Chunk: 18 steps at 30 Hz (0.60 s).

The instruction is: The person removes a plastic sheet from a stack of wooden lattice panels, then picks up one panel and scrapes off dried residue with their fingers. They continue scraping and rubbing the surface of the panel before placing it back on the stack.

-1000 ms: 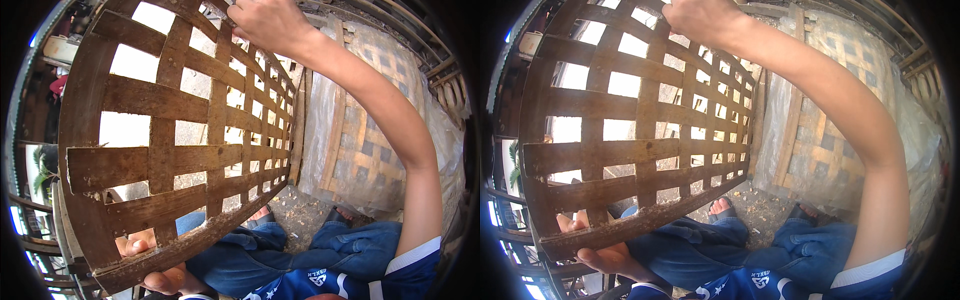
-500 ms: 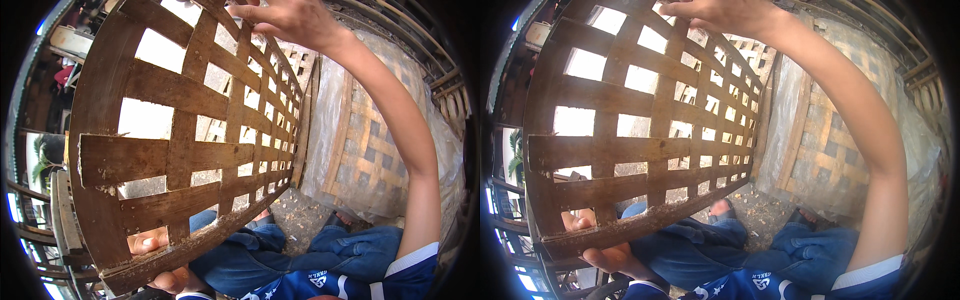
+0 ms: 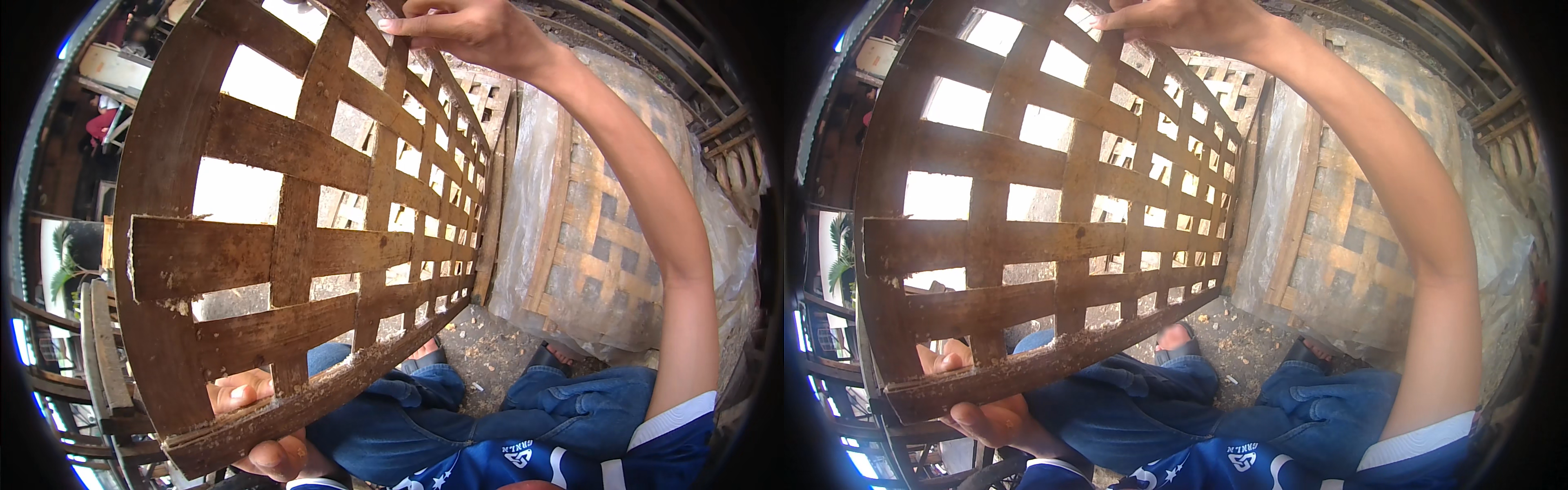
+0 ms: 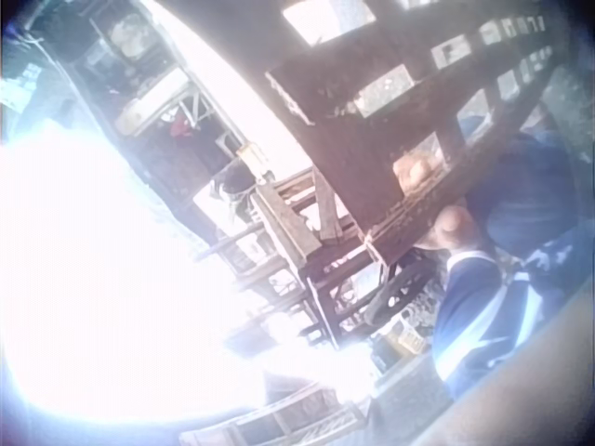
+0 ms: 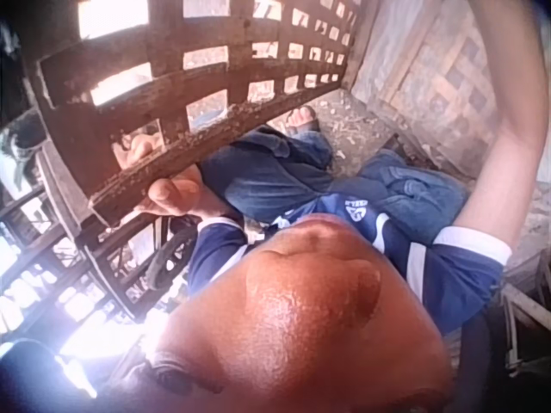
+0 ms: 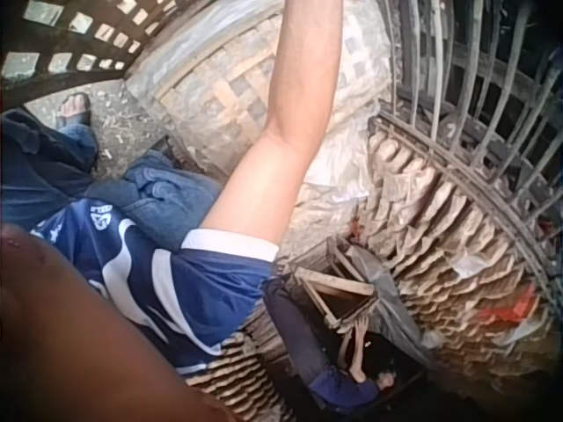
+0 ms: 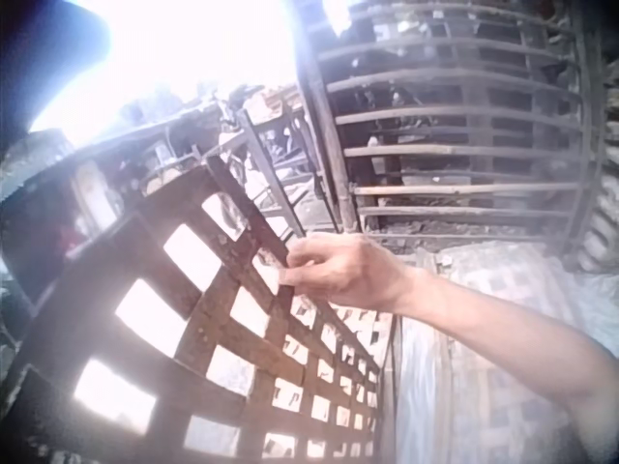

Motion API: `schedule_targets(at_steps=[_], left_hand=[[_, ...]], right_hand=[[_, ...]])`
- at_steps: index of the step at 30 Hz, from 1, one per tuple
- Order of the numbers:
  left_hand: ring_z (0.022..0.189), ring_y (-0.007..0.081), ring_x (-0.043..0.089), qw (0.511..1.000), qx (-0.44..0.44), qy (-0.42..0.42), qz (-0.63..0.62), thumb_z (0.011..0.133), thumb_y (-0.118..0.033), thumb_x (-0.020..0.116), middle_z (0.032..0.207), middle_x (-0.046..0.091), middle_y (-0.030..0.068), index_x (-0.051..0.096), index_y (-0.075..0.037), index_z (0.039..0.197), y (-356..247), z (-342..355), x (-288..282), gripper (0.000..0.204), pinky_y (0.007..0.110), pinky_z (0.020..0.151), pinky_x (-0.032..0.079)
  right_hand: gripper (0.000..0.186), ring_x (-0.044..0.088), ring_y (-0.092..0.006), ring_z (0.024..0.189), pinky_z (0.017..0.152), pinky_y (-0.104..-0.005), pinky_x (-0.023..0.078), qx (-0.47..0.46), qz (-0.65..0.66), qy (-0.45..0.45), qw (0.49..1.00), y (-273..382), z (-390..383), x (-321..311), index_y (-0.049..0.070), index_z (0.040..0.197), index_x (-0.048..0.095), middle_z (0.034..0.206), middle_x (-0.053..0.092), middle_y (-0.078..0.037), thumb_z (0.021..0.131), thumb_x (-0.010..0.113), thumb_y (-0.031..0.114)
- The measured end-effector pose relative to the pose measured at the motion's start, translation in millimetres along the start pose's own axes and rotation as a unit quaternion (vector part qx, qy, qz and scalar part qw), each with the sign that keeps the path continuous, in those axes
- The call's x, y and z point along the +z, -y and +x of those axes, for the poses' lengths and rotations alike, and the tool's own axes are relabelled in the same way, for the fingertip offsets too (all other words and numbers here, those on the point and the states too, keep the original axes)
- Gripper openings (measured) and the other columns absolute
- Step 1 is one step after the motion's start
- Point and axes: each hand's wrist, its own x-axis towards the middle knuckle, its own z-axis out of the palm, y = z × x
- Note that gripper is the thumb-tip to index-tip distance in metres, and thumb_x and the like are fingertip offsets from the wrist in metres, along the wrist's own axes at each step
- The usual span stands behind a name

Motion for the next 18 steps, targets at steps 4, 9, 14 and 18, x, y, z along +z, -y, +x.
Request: schedule_targets(at_steps=[4,9,14,18], left_hand=[[0.072,0.0187,0.061,1.000,0.014,0.013,-0.005,0.091,-0.048,0.065,0.091,0.058,0.0147,0.050,0.005,0.118,1,0,-5,0.062,0.026,0.062,0.054],[0.073,0.0201,0.060,0.999,0.026,0.026,0.020,0.091,-0.049,0.064,0.097,0.058,0.0153,0.051,0.004,0.120,5,-4,-15,0.061,0.027,0.061,0.052],[0.077,0.0210,0.058,0.999,0.035,0.013,0.028,0.091,-0.048,0.063,0.098,0.058,0.0149,0.052,0.003,0.122,5,-5,-11,0.061,0.027,0.062,0.050],[0.078,0.0201,0.054,0.999,0.035,0.006,0.018,0.090,-0.045,0.065,0.101,0.057,0.0137,0.055,-0.001,0.124,5,-3,-9,0.057,0.026,0.063,0.048]], right_hand=[[0.005,0.065,-0.0147,0.073,0.056,-0.0252,0.057,-0.001,-0.015,0.003,1.000,6,10,-9,0.011,0.081,0.068,0.087,0.067,-0.002,0.079,0.073,0.011],[0.009,0.062,-0.0126,0.068,0.049,-0.0253,0.052,-0.027,-0.094,-0.026,0.995,20,19,-9,0.009,0.071,0.061,0.079,0.062,-0.002,0.075,0.069,0.006],[0.012,0.057,-0.0118,0.065,0.046,-0.0262,0.046,-0.075,-0.147,-0.037,0.986,19,19,-2,0.008,0.065,0.054,0.072,0.054,-0.002,0.071,0.063,0.004],[0.011,0.057,-0.0141,0.063,0.048,-0.0257,0.047,-0.053,-0.194,-0.010,0.980,19,17,1,0.008,0.065,0.052,0.071,0.052,-0.003,0.071,0.061,0.004]])
